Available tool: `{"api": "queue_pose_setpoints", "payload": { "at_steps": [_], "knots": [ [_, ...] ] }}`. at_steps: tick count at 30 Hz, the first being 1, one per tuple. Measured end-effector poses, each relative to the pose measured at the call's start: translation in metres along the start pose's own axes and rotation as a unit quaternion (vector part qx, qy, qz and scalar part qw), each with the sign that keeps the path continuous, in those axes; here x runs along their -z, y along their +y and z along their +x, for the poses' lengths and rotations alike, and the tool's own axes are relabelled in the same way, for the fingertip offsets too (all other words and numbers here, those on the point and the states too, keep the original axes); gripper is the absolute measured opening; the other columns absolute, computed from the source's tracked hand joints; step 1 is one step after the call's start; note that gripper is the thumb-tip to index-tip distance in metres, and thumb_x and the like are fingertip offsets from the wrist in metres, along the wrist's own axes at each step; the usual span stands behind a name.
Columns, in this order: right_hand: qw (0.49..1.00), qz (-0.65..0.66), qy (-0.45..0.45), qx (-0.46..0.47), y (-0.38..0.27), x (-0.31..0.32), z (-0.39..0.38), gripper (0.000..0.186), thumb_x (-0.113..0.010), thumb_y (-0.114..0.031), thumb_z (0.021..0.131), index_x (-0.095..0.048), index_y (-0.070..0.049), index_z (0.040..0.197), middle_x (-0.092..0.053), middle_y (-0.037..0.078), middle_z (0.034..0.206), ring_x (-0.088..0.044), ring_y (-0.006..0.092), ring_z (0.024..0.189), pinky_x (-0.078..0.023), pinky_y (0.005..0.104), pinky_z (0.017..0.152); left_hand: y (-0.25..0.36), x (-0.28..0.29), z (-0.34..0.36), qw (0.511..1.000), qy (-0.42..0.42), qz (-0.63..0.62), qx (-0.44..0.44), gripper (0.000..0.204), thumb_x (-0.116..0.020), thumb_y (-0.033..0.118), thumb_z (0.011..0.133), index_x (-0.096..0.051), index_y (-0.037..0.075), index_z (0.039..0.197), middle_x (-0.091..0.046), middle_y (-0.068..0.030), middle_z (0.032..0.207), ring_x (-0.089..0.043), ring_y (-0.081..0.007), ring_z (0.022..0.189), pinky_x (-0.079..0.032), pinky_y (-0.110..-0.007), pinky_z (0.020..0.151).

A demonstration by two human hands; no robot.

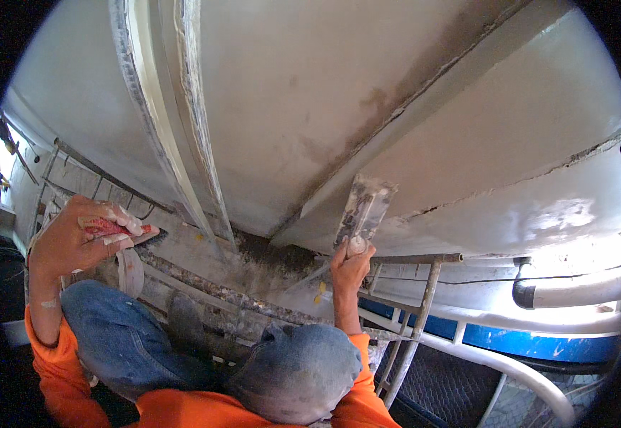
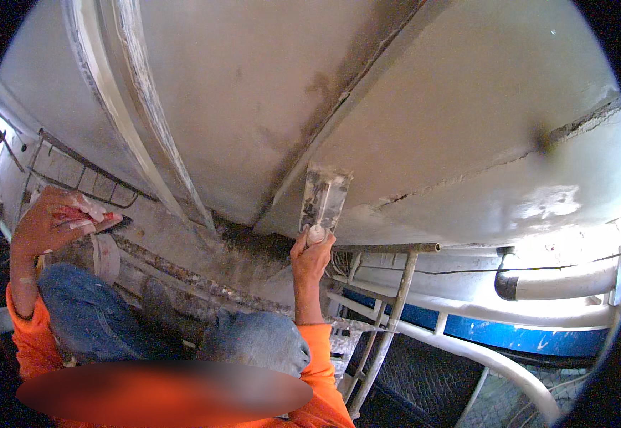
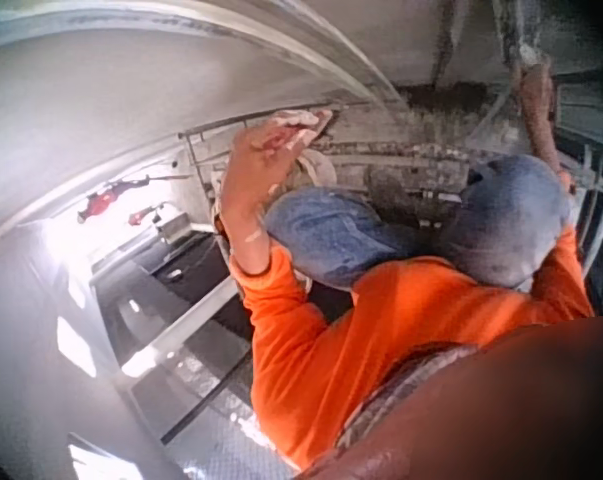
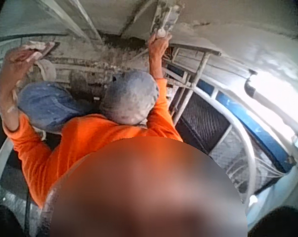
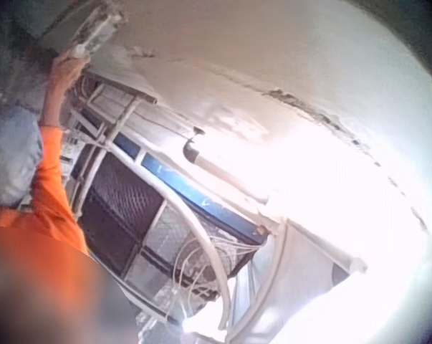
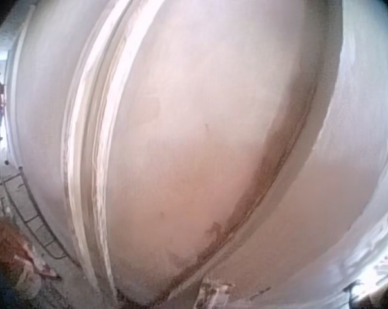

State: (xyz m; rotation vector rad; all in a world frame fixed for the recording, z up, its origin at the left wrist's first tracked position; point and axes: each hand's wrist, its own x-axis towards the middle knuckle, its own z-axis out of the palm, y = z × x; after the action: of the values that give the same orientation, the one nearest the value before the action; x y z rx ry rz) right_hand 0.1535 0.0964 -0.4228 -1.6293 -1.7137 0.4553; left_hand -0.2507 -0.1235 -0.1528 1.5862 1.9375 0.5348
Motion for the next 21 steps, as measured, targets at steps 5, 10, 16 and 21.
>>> {"api": "queue_pose_setpoints", "payload": {
  "at_steps": [5,10,16,21],
  "knots": [
    [0.998,-0.01,0.054,0.019,0.011,0.015,-0.025,0.05,-0.08,-0.029,0.093,-0.058,0.004,0.122,-0.066,0.027,0.106,-0.07,0.0449,0.097,-0.056,0.0493,0.083,0.019,-0.001,-0.004,0.997,0.02,-0.03,0.07,0.026,-0.084,0.008,0.085,-0.076,0.007,0.11,-0.08,-0.0079,0.11,-0.076,-0.022,0.106,-0.049,-0.035,0.102],
    [0.987,0.081,0.096,0.101,-0.069,0.068,0.019,0.055,-0.081,-0.03,0.093,-0.056,0.006,0.126,-0.064,0.026,0.113,-0.069,0.0422,0.098,-0.055,0.046,0.087,0.018,0.0,0.003,0.997,-0.033,-0.04,0.061,0.024,-0.084,0.005,0.086,-0.078,0.006,0.109,-0.08,-0.008,0.112,-0.075,-0.0203,0.109,-0.05,-0.033,0.103],
    [0.973,0.146,0.138,0.117,-0.171,0.127,0.073,0.059,-0.078,-0.032,0.096,-0.054,0.008,0.132,-0.062,0.026,0.117,-0.067,0.0392,0.106,-0.053,0.0443,0.093,0.011,-0.003,0.013,0.995,-0.036,-0.09,0.04,0.025,-0.083,0.005,0.087,-0.078,0.005,0.112,-0.079,-0.0077,0.11,-0.075,-0.0188,0.106,-0.055,-0.031,0.096],
    [0.984,0.109,0.101,0.103,-0.168,0.118,0.076,0.05,-0.075,-0.029,0.099,-0.054,0.006,0.127,-0.069,0.025,0.108,-0.072,0.0405,0.095,-0.056,0.0437,0.084,0.018,-0.001,0.007,0.999,-0.018,-0.025,0.045,0.026,-0.083,0.008,0.087,-0.077,0.007,0.112,-0.079,-0.0065,0.111,-0.075,-0.0205,0.105,-0.051,-0.035,0.099]
  ]
}}
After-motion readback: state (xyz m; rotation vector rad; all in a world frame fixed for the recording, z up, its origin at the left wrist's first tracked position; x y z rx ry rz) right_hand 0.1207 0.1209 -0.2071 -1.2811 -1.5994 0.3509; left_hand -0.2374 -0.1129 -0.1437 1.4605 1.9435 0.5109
